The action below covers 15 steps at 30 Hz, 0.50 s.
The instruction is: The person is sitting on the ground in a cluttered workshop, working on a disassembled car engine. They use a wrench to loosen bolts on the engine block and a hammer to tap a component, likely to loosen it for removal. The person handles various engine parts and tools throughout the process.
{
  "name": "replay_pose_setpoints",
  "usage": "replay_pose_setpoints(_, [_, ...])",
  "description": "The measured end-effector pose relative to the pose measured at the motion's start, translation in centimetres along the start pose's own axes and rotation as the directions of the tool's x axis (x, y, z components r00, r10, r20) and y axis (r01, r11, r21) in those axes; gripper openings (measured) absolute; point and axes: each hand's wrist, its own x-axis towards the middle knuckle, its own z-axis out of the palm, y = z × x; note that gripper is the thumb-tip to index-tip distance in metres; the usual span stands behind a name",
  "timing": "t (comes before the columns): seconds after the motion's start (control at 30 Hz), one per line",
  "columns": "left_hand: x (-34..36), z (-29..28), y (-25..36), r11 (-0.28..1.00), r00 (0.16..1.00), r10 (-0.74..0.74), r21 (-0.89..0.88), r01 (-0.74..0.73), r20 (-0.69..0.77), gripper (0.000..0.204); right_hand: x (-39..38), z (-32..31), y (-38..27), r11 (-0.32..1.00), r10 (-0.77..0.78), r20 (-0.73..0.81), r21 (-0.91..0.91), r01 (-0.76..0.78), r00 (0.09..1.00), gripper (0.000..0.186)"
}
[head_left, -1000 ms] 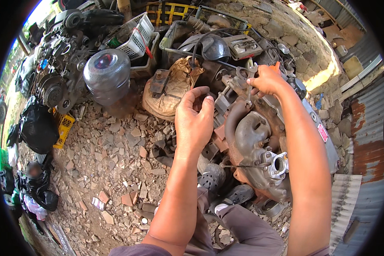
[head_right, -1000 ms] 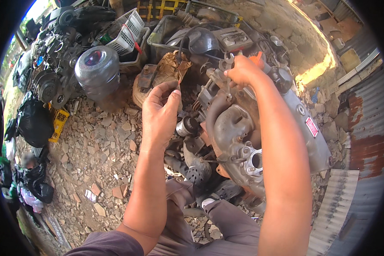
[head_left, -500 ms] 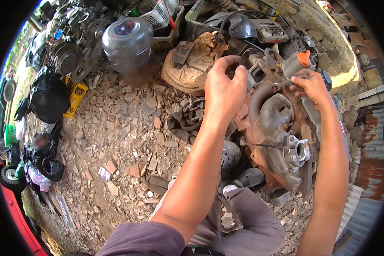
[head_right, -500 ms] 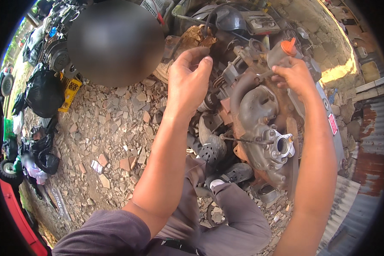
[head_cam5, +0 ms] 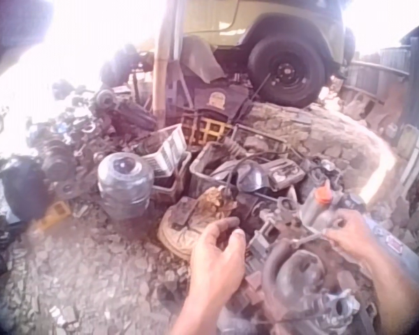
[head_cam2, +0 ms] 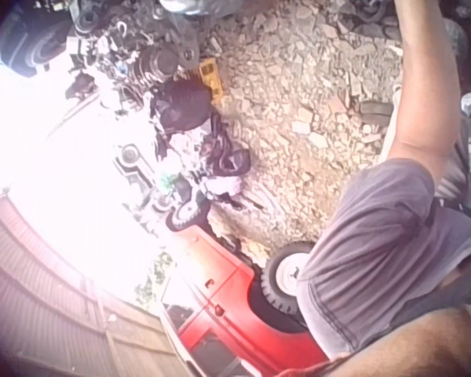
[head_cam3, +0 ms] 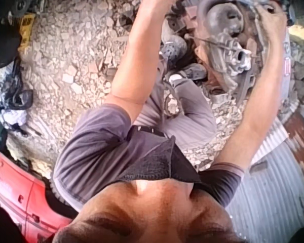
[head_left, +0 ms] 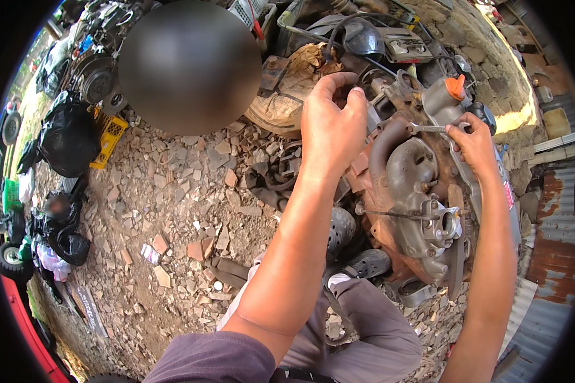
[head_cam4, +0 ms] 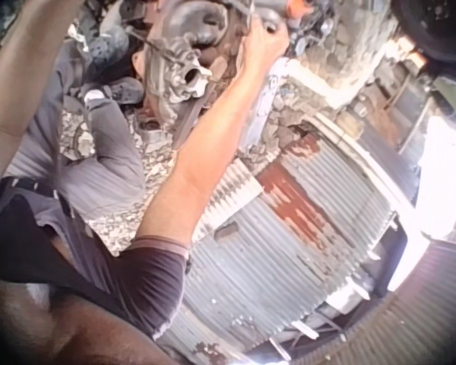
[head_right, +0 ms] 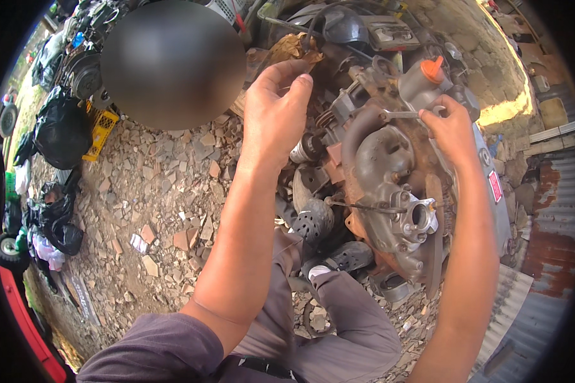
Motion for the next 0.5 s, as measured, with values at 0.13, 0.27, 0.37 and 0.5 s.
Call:
replay_pose_setpoints(0.13, [0.3,0.1,-0.6,0.999,0.997,0.049,-0.003,-0.050,-0.055,0.031,-0.8,-0.1,1.3,0.836,-0.217,0.098,-0.495,0.237,0.971,0.021])
replay_pose_setpoints(0.27, [0.3,0.4,-0.8,0.997,0.994,0.083,0.014,-0.082,-0.067,0.029,-2.3,1.2,0.3,0.805,-0.026,0.248,-0.569,0.168,0.968,0.026])
replay_pose_setpoints(0.37, [-0.2,0.7,-0.3,0.997,0.995,0.079,-0.017,-0.080,-0.066,0.029,-2.6,1.2,0.7,0.812,-0.032,0.275,-0.554,0.185,0.961,0.032])
replay_pose_setpoints(0.5, [-0.3,0.2,0.3,1.000,1.000,0.012,-0.028,-0.013,-0.025,0.034,-3.1,-0.2,-0.6,0.801,-0.002,0.310,-0.569,0.187,0.951,0.031])
